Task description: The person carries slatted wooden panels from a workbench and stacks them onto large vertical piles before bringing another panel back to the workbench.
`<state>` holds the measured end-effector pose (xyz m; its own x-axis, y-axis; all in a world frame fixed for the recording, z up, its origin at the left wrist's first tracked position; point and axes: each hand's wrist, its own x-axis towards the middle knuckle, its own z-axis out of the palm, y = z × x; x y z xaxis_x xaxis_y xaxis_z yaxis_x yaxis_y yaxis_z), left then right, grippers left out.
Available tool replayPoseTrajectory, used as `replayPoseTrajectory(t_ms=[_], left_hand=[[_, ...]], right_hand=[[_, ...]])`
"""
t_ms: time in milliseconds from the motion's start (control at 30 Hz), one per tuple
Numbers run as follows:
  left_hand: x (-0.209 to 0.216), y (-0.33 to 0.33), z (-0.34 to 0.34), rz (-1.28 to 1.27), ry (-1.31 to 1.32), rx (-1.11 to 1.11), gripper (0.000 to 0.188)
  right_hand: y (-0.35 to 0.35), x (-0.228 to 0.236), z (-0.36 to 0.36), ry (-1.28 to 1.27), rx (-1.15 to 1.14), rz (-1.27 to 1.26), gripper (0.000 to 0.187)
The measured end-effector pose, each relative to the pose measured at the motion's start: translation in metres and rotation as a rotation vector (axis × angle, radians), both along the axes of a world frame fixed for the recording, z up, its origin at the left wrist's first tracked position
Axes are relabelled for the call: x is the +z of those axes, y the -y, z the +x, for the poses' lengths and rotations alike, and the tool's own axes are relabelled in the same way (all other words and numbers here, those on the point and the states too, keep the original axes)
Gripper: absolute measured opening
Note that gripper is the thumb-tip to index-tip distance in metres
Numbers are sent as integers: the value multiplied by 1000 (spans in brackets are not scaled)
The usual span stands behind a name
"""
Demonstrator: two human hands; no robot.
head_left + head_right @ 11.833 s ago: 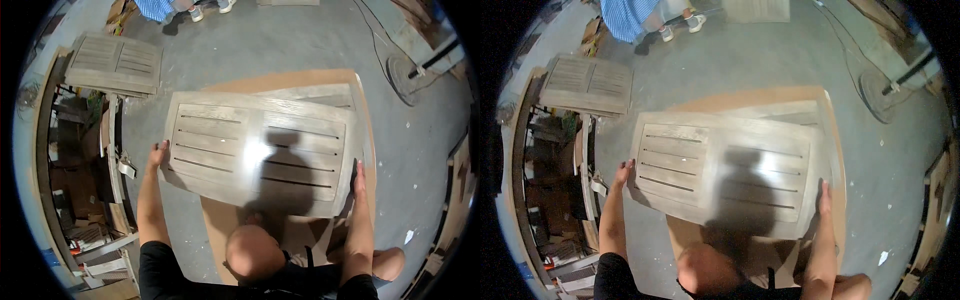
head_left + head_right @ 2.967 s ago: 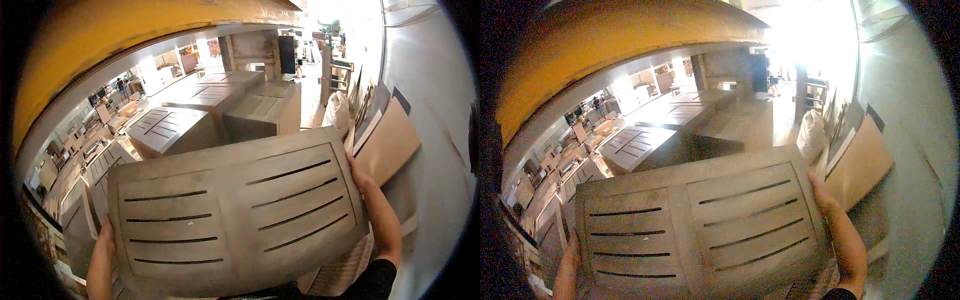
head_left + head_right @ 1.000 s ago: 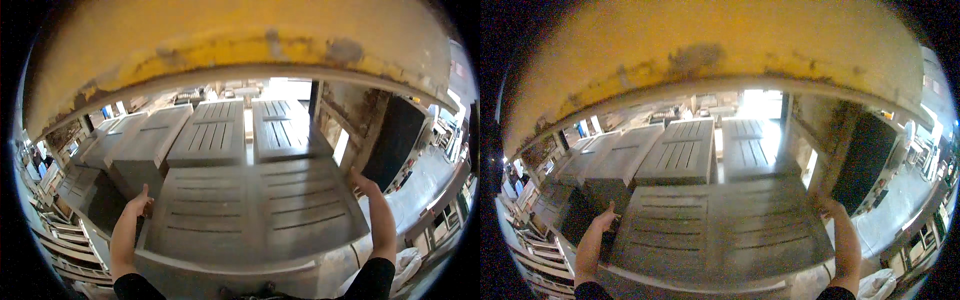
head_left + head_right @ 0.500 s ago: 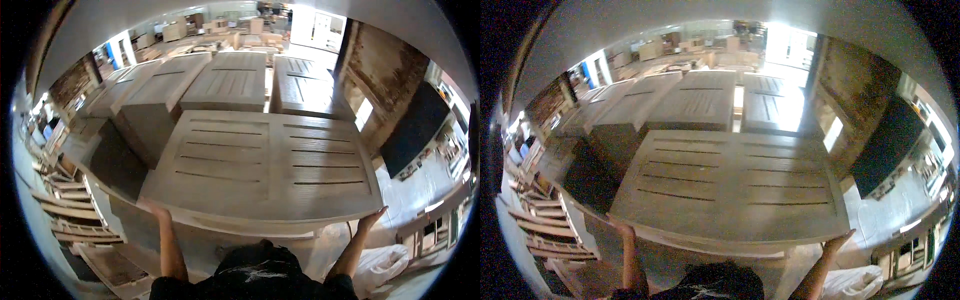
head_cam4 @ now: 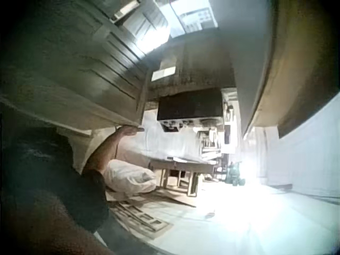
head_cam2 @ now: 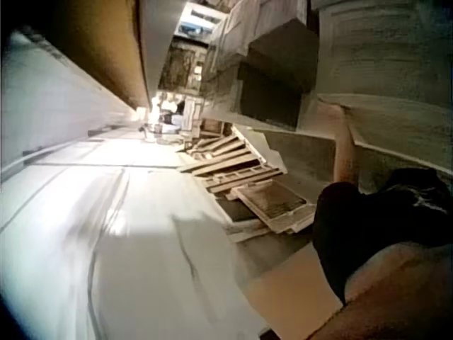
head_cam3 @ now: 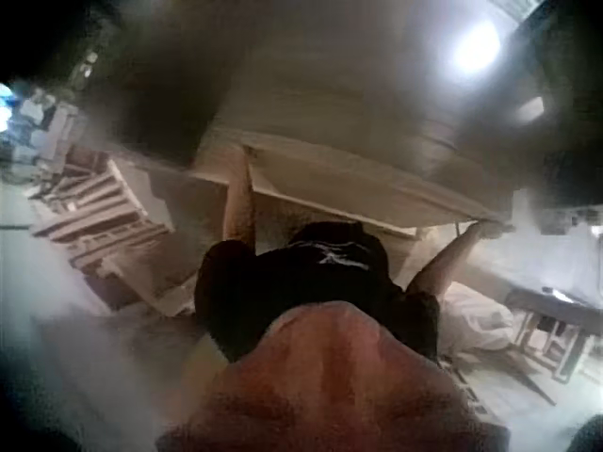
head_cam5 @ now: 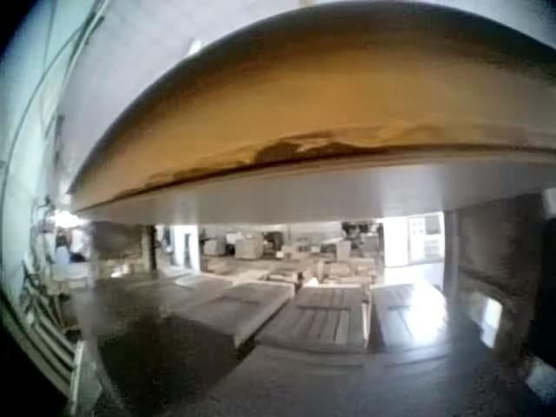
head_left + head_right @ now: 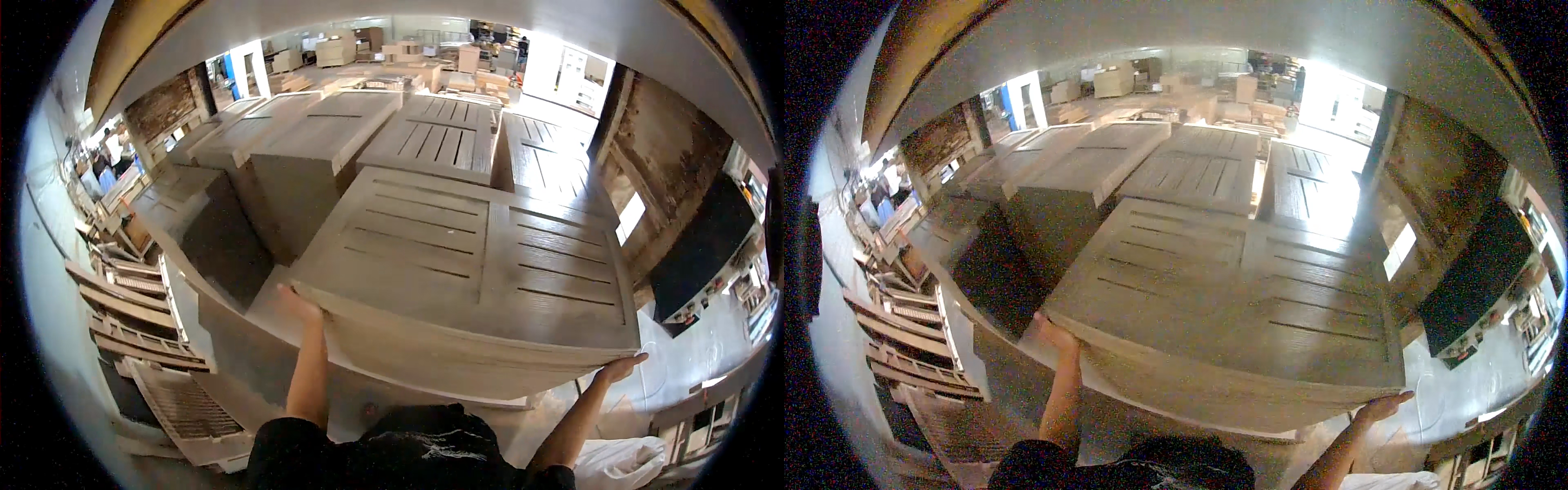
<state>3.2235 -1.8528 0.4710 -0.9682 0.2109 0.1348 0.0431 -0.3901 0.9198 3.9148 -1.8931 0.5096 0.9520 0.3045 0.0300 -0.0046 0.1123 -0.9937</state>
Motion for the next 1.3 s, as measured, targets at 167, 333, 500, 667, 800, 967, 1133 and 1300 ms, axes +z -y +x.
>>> replayPoseTrajectory(t_ms=[167,333,500,667,800,967,1133,1300], left_hand=[[24,23,-1,16,-7,-22,67],[39,36,10,-126,-109,-121,73],[1,-6,5,113,155,-130,75],[40,23,17,202,184,-327,80],[40,19,16,207,196,-342,74],[37,20,13,171,189,-304,74],[33,26,-7,191,98,-384,75],[89,27,10,118,-34,-380,74]], right_hand=[[-19,-9,-7,23,65,134,89],[-17,-25,-6,-102,273,441,83],[-27,-94,66,609,56,47,72],[-27,-10,-23,-34,7,-81,81],[-16,15,-45,-116,40,171,80],[-12,7,-37,-43,77,130,77],[-12,32,-27,-171,229,426,78],[-29,40,-33,54,131,86,69]])
